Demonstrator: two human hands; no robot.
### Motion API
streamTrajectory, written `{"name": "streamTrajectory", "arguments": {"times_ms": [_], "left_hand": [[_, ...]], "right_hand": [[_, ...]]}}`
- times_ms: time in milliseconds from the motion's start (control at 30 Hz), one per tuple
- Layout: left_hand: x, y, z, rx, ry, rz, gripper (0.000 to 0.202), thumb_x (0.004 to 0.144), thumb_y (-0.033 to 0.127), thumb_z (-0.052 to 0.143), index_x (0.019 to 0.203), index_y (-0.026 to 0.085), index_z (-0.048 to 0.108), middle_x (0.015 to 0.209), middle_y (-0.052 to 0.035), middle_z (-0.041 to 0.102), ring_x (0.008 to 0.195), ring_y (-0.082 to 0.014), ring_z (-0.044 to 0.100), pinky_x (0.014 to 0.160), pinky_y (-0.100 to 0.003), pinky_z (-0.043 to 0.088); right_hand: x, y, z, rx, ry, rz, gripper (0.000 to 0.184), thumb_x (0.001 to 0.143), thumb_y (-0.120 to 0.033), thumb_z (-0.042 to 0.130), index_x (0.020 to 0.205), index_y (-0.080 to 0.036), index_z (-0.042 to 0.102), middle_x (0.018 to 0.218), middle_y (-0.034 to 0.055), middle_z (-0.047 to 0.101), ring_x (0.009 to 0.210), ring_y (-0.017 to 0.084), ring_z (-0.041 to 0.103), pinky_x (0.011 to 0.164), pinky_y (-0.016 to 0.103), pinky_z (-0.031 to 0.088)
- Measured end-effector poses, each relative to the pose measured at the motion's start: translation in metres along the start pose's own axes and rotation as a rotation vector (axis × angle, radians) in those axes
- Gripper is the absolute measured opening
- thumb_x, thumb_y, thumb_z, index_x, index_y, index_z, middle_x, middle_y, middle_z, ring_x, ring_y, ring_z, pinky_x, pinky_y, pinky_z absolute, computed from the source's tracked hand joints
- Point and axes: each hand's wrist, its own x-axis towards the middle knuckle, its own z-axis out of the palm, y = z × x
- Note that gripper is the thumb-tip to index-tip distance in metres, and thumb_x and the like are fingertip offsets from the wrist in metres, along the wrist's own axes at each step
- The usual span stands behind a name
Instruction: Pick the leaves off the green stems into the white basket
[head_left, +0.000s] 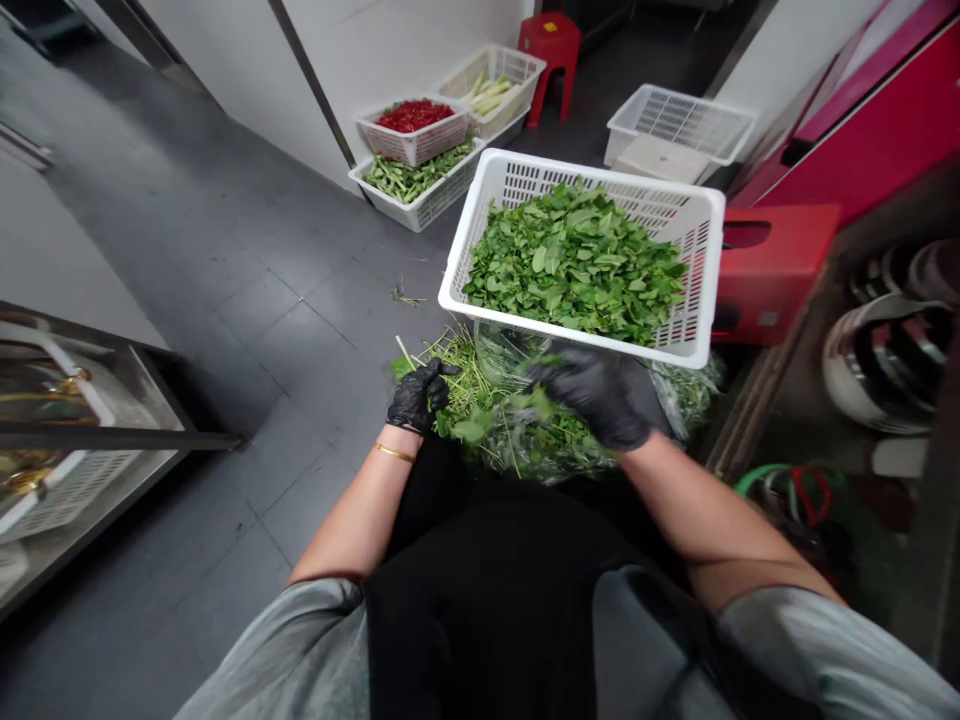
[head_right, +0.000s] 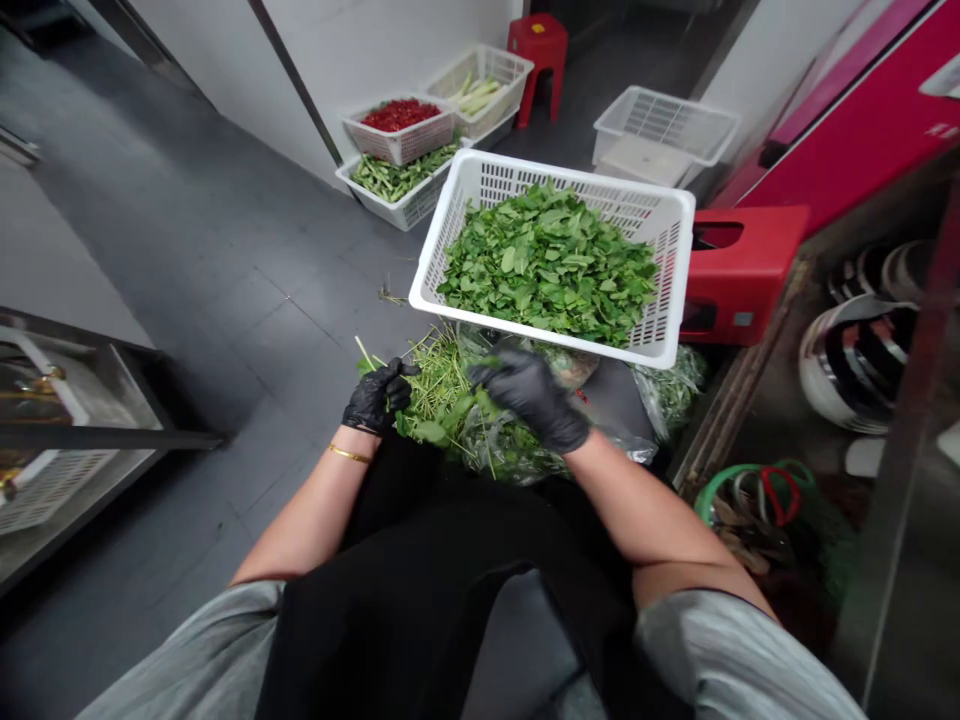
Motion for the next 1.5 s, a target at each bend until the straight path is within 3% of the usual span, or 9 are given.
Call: {"name": "streamTrajectory", "arguments": {"times_ms": [67, 167, 400, 467, 633, 800, 1000, 1167, 1500], "left_hand": [[-0.003, 0.002, -0.014, 0.136, -0.086, 0.045, 0.037, 0.085, 0.046, 0.079, 0.07, 0.013, 0.075, 0.041, 0.0065, 0.035, 0.037, -0.0066, 0.027, 0.039, -0.021, 0.02], [-0.015, 0.006, -0.019, 0.39, -0.188, 0.148, 0.044, 0.086, 0.057, 0.075, 0.078, 0.014, 0.082, 0.042, 0.0021, 0.044, 0.039, -0.0089, 0.032, 0.042, -0.025, 0.022], [-0.029, 0.007, 0.004, 0.719, -0.345, 0.218, 0.032, 0.083, 0.053, 0.079, 0.083, 0.021, 0.085, 0.052, -0.0015, 0.06, 0.048, -0.0144, 0.047, 0.048, -0.026, 0.036], [-0.026, 0.006, 0.007, 0.729, -0.359, 0.253, 0.026, 0.07, 0.046, 0.091, 0.083, 0.025, 0.084, 0.057, -0.0013, 0.065, 0.056, -0.0176, 0.055, 0.055, -0.027, 0.044], [-0.025, 0.011, -0.008, 0.552, -0.202, 0.089, 0.049, 0.056, 0.037, 0.098, 0.099, 0.019, 0.085, 0.07, -0.004, 0.073, 0.062, -0.0184, 0.063, 0.056, -0.026, 0.048], [-0.024, 0.017, -0.015, 0.272, 0.118, 0.288, 0.036, 0.07, 0.043, 0.087, 0.093, 0.016, 0.086, 0.057, 0.0012, 0.063, 0.042, -0.0054, 0.035, 0.04, -0.022, 0.021], [-0.014, 0.006, 0.006, 0.477, -0.098, 0.234, 0.039, 0.056, 0.043, 0.095, 0.077, 0.013, 0.083, 0.072, -0.0062, 0.075, 0.063, -0.0153, 0.059, 0.06, -0.027, 0.046], [-0.009, 0.006, 0.001, 0.618, -0.264, 0.076, 0.036, 0.062, 0.047, 0.088, 0.075, 0.013, 0.083, 0.064, -0.0051, 0.072, 0.048, -0.0091, 0.046, 0.049, -0.024, 0.034], [-0.018, 0.009, 0.012, 0.596, -0.338, 0.011, 0.031, 0.062, 0.04, 0.089, 0.08, 0.015, 0.084, 0.074, -0.0067, 0.078, 0.052, -0.0115, 0.055, 0.051, -0.024, 0.043]], "right_hand": [[0.03, 0.009, -0.049, 0.06, 0.321, 0.067, 0.033, 0.094, -0.058, 0.061, 0.09, -0.026, 0.068, 0.088, 0.0075, 0.073, 0.077, 0.025, 0.068, 0.068, 0.04, 0.054], [0.077, 0.025, -0.089, -0.018, 0.367, 0.084, 0.038, 0.08, -0.064, 0.079, 0.086, -0.028, 0.067, 0.092, 0.0127, 0.074, 0.096, 0.03, 0.07, 0.08, 0.044, 0.055], [0.049, 0.007, 0.047, 0.311, -0.439, 0.251, 0.052, 0.083, -0.071, 0.07, 0.067, -0.021, 0.07, 0.068, 0.0034, 0.069, 0.074, 0.02, 0.067, 0.082, 0.039, 0.057], [0.038, -0.004, 0.077, 0.506, -0.428, 0.288, 0.054, 0.082, -0.073, 0.07, 0.075, -0.019, 0.076, 0.068, 0.0026, 0.071, 0.073, 0.019, 0.066, 0.078, 0.036, 0.057], [0.057, -0.016, 0.04, 0.472, -0.153, 0.226, 0.05, 0.085, -0.066, 0.072, 0.092, -0.018, 0.083, 0.08, 0.0049, 0.076, 0.071, 0.015, 0.062, 0.062, 0.025, 0.046], [0.061, -0.017, 0.029, 0.409, -0.11, 0.233, 0.05, 0.08, -0.065, 0.075, 0.088, -0.016, 0.083, 0.069, 0.0019, 0.07, 0.055, 0.011, 0.049, 0.051, 0.024, 0.037], [0.041, -0.008, 0.081, 0.482, -0.168, 0.291, 0.045, 0.07, -0.057, 0.083, 0.08, -0.014, 0.078, 0.069, 0.0031, 0.071, 0.06, 0.013, 0.055, 0.055, 0.025, 0.042], [0.036, -0.021, 0.058, 0.311, -0.363, 0.312, 0.042, 0.068, -0.054, 0.086, 0.066, -0.015, 0.07, 0.058, 0.0003, 0.063, 0.054, 0.011, 0.05, 0.052, 0.025, 0.036], [0.022, -0.024, 0.056, 0.41, -0.21, 0.318, 0.04, 0.065, -0.051, 0.089, 0.079, -0.016, 0.073, 0.066, -0.0003, 0.065, 0.064, 0.014, 0.054, 0.058, 0.027, 0.042]]}}
